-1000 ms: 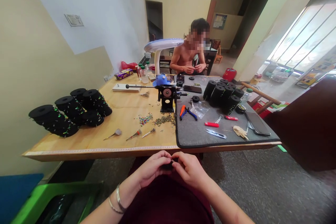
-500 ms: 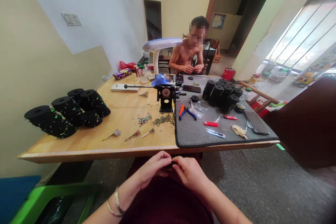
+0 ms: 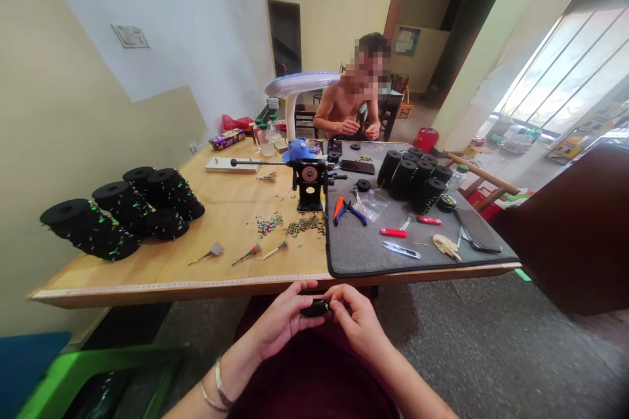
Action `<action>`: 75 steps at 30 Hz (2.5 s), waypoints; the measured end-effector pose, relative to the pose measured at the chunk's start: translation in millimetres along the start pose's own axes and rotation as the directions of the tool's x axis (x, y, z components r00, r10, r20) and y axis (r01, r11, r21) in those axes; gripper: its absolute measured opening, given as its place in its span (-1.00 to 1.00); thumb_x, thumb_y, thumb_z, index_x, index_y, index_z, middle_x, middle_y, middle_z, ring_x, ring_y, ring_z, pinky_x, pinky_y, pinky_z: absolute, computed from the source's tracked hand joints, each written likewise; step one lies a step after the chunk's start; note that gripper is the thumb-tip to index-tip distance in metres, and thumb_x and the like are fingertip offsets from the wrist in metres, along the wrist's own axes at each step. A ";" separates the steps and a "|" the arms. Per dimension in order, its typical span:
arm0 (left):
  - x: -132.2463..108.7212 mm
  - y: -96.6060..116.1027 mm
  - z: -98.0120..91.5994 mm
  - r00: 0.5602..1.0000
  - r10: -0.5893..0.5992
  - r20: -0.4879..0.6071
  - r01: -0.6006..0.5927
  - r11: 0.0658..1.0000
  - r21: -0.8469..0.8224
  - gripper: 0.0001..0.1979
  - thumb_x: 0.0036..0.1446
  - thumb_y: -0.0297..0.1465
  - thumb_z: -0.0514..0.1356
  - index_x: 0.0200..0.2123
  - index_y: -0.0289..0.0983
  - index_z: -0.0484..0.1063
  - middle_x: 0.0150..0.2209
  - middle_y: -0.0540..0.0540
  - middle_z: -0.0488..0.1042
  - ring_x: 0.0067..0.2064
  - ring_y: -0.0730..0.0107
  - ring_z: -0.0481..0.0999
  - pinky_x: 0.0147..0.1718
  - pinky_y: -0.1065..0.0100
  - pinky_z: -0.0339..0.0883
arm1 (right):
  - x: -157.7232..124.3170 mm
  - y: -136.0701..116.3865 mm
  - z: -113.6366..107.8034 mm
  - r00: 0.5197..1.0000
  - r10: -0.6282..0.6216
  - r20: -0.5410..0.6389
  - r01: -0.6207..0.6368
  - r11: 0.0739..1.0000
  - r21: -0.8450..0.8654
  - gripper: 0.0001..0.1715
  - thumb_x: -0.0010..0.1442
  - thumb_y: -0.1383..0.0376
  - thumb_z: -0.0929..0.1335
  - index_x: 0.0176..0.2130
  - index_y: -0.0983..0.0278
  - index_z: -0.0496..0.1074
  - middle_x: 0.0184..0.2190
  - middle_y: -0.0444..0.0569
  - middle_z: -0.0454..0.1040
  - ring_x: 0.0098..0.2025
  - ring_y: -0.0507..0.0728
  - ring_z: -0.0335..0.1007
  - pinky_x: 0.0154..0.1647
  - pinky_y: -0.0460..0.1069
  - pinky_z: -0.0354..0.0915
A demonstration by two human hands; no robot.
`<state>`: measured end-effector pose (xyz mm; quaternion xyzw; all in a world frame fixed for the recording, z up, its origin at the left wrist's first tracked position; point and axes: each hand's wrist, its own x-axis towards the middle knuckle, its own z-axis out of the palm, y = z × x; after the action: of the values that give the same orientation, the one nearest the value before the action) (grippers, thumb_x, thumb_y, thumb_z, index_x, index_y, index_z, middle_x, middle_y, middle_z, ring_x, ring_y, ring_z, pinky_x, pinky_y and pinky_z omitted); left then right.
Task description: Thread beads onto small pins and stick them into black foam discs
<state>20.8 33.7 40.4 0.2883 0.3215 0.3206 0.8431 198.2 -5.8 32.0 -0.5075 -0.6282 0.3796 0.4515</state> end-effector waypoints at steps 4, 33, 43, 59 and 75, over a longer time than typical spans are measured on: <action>-0.2 -3.0 2.8 0.998 0.050 0.029 -0.048 0.997 -0.053 -0.58 0.04 -0.48 0.21 -0.01 -0.28 0.24 -0.02 -0.30 0.49 -0.09 0.15 0.52 -0.08 0.12 0.30 | -5.5 11.5 17.2 0.987 0.163 -0.014 -0.154 0.954 0.259 -0.74 0.27 0.13 0.20 -0.40 0.21 0.16 -0.55 -0.16 0.44 -0.66 0.00 0.30 -0.63 -0.12 0.26; 4.8 -12.1 7.4 1.000 -0.009 0.017 0.005 0.968 0.249 -0.65 -0.20 -0.53 0.17 -0.24 -0.26 0.27 -0.35 -0.04 0.49 -0.36 0.39 0.43 -0.36 0.36 0.18 | -4.7 7.0 5.3 0.991 0.080 0.110 -0.098 0.981 0.166 -0.85 0.27 0.27 0.21 -0.29 0.25 0.33 -0.47 -0.12 0.47 -0.55 0.02 0.44 -0.54 -0.12 0.36; 5.9 -16.2 9.4 0.998 0.056 0.009 -0.055 0.897 0.438 -0.76 -0.08 -0.48 0.14 -0.26 -0.24 0.26 -0.30 -0.04 0.43 -0.33 0.39 0.36 -0.39 0.37 0.18 | -4.3 3.6 4.2 0.996 -0.087 0.017 0.089 0.982 -0.169 -0.86 0.22 0.37 0.24 -0.30 0.26 0.38 -0.40 -0.05 0.48 -0.37 0.06 0.41 -0.32 -0.08 0.31; 5.6 -22.0 11.4 0.994 0.092 0.051 -0.102 0.962 0.253 -0.81 -0.03 -0.43 0.19 -0.28 -0.25 0.31 -0.35 0.00 0.35 -0.29 0.37 0.34 -0.30 0.37 0.18 | -6.9 -2.7 5.2 0.987 -0.145 0.069 0.156 0.971 -0.184 -0.87 0.19 0.41 0.23 -0.33 0.23 0.34 -0.37 -0.04 0.49 -0.38 0.06 0.39 -0.34 -0.09 0.29; 5.4 -24.2 13.7 0.998 0.057 0.022 -0.060 0.973 0.225 -0.78 -0.02 -0.42 0.19 -0.27 -0.23 0.23 -0.42 0.07 0.34 -0.45 0.51 0.29 -0.43 0.43 0.12 | -7.4 -1.8 5.7 0.995 0.005 0.095 -0.007 1.000 0.017 -0.84 0.26 0.28 0.21 -0.35 0.23 0.30 -0.52 -0.13 0.41 -0.58 -0.01 0.35 -0.53 -0.13 0.30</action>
<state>42.5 18.6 30.2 0.3939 0.3407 0.3046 0.7975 192.8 -13.5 30.5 -0.4868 -0.6441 0.4101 0.4242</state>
